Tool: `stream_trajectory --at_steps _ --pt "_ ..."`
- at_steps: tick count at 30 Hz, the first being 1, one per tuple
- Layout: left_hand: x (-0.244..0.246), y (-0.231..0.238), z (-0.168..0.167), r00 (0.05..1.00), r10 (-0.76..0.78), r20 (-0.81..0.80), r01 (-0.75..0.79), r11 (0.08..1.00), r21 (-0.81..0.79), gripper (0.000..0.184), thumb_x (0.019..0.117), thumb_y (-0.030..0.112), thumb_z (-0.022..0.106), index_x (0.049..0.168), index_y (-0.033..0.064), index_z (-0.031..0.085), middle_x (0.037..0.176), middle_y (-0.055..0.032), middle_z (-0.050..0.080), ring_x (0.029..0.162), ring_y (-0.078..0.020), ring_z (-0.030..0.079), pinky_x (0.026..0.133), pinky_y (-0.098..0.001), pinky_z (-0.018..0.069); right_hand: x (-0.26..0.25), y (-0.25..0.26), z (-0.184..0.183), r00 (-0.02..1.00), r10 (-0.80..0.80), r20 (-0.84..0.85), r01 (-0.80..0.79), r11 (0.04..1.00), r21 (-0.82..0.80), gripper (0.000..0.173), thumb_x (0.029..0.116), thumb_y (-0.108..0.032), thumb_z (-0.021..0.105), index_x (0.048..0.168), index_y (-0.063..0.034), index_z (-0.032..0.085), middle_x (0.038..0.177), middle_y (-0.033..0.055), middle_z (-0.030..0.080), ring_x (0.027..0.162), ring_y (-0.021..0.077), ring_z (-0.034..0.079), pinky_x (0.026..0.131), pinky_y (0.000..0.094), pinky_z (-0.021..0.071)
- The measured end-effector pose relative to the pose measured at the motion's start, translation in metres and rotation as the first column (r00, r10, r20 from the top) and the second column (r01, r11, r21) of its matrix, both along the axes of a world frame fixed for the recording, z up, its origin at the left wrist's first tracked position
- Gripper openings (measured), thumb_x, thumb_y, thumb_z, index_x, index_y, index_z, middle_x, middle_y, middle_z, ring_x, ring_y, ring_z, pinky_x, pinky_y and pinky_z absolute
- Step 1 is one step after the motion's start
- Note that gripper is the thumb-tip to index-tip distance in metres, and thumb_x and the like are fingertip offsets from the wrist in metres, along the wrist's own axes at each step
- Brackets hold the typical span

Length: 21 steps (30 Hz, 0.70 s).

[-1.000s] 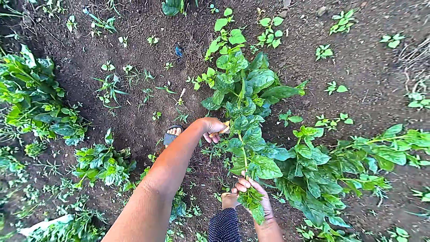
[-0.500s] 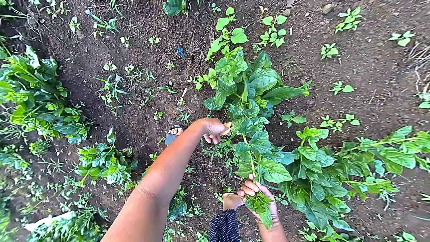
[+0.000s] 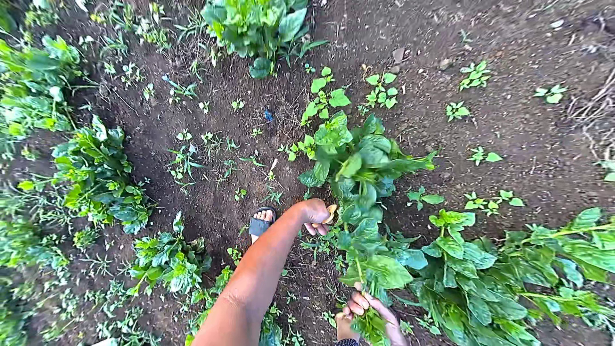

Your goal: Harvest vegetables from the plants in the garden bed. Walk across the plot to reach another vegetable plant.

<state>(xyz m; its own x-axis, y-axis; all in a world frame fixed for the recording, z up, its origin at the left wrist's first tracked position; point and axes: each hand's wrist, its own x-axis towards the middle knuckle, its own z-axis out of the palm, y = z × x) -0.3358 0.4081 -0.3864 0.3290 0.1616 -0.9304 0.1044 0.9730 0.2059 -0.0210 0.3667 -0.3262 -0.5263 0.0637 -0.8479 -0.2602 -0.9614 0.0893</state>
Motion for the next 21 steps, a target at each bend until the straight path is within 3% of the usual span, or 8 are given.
stream_trajectory --at_steps 3,5,7,9,14,17,18,21 --pt "-0.001 -0.025 0.007 0.995 0.071 -0.076 -0.072 0.997 -0.011 0.032 0.1101 0.024 0.043 0.125 0.0012 0.060 0.101 -0.0093 0.072 0.083 -0.0165 0.069 0.075 -0.0367 0.0568 0.007 -0.016 0.021 0.990 0.115 0.081 -0.116 0.993 0.004 0.014 0.0873 -0.021 0.070 0.099 -0.0154 0.074 0.069 -0.0001 0.068 0.067 0.0149 0.069 0.076 0.0393 0.0615" --pt "-0.001 -0.068 0.012 0.981 0.096 -0.166 -0.106 0.993 -0.053 0.037 0.1095 0.026 0.044 0.135 0.0011 0.056 0.110 -0.0142 0.071 0.091 -0.0224 0.071 0.082 -0.0424 0.0580 0.016 -0.032 0.043 0.983 0.163 0.087 -0.164 0.987 0.002 0.013 0.0885 -0.024 0.070 0.098 -0.0160 0.074 0.077 0.0026 0.071 0.074 0.0174 0.071 0.080 0.0412 0.0611" --pt "0.002 -0.121 0.023 0.965 0.063 -0.256 -0.091 0.991 -0.100 0.040 0.1079 0.027 0.047 0.135 -0.0011 0.056 0.111 -0.0195 0.070 0.093 -0.0290 0.070 0.085 -0.0489 0.0571 0.027 -0.050 0.066 0.982 0.178 0.062 -0.177 0.984 -0.009 0.016 0.0891 -0.025 0.071 0.103 -0.0158 0.073 0.088 0.0055 0.075 0.083 0.0209 0.073 0.084 0.0439 0.0607" --pt "0.010 -0.172 0.053 0.958 0.042 -0.285 -0.083 0.988 -0.133 0.041 0.1087 0.027 0.047 0.137 -0.0016 0.055 0.114 -0.0210 0.069 0.095 -0.0304 0.071 0.086 -0.0491 0.0574 0.036 -0.070 0.085 0.984 0.164 0.069 -0.163 0.986 -0.028 0.015 0.0889 -0.023 0.068 0.103 -0.0180 0.070 0.085 0.0012 0.073 0.082 0.0182 0.073 0.085 0.0438 0.0605" --pt "0.059 -0.247 0.152 0.925 -0.016 -0.380 -0.037 0.991 -0.130 0.035 0.1049 0.023 0.054 0.131 0.0003 0.058 0.109 -0.0170 0.071 0.094 -0.0292 0.071 0.087 -0.0500 0.0574 0.062 -0.115 0.109 0.973 -0.229 -0.006 0.224 0.956 -0.192 0.024 0.0875 -0.027 0.073 0.107 -0.0131 0.075 0.080 0.0012 0.072 0.080 0.0184 0.073 0.087 0.0473 0.0602" --pt "0.095 -0.260 0.188 0.881 -0.098 -0.462 0.055 0.993 -0.105 0.039 0.1021 0.025 0.059 0.131 -0.0010 0.060 0.109 -0.0208 0.072 0.102 -0.0368 0.071 0.094 -0.0585 0.0543 0.079 -0.122 0.121 0.951 -0.309 0.028 0.307 0.924 -0.230 0.042 0.0878 -0.054 0.070 0.100 -0.0146 0.076 0.076 0.0004 0.072 0.074 0.0173 0.073 0.082 0.0461 0.0616" --pt "0.105 -0.259 0.194 0.857 -0.120 -0.501 0.089 0.992 -0.086 0.040 0.1016 0.025 0.060 0.131 -0.0021 0.059 0.109 -0.0232 0.072 0.103 -0.0399 0.070 0.094 -0.0611 0.0531 0.085 -0.123 0.126 0.948 -0.317 0.043 0.318 0.918 -0.238 0.043 0.0880 -0.056 0.068 0.097 -0.0149 0.075 0.073 0.0001 0.070 0.071 0.0169 0.072 0.080 0.0457 0.0616" --pt "0.128 -0.255 0.196 0.811 -0.148 -0.566 0.151 0.988 -0.041 0.041 0.1012 0.023 0.060 0.133 -0.0036 0.058 0.112 -0.0239 0.072 0.107 -0.0408 0.070 0.098 -0.0615 0.0518 0.108 -0.126 0.143 0.932 -0.358 0.051 0.360 0.907 -0.219 0.022 0.0878 -0.036 0.071 0.090 -0.0142 0.074 0.076 0.0014 0.071 0.075 0.0170 0.072 0.081 0.0427 0.0617"
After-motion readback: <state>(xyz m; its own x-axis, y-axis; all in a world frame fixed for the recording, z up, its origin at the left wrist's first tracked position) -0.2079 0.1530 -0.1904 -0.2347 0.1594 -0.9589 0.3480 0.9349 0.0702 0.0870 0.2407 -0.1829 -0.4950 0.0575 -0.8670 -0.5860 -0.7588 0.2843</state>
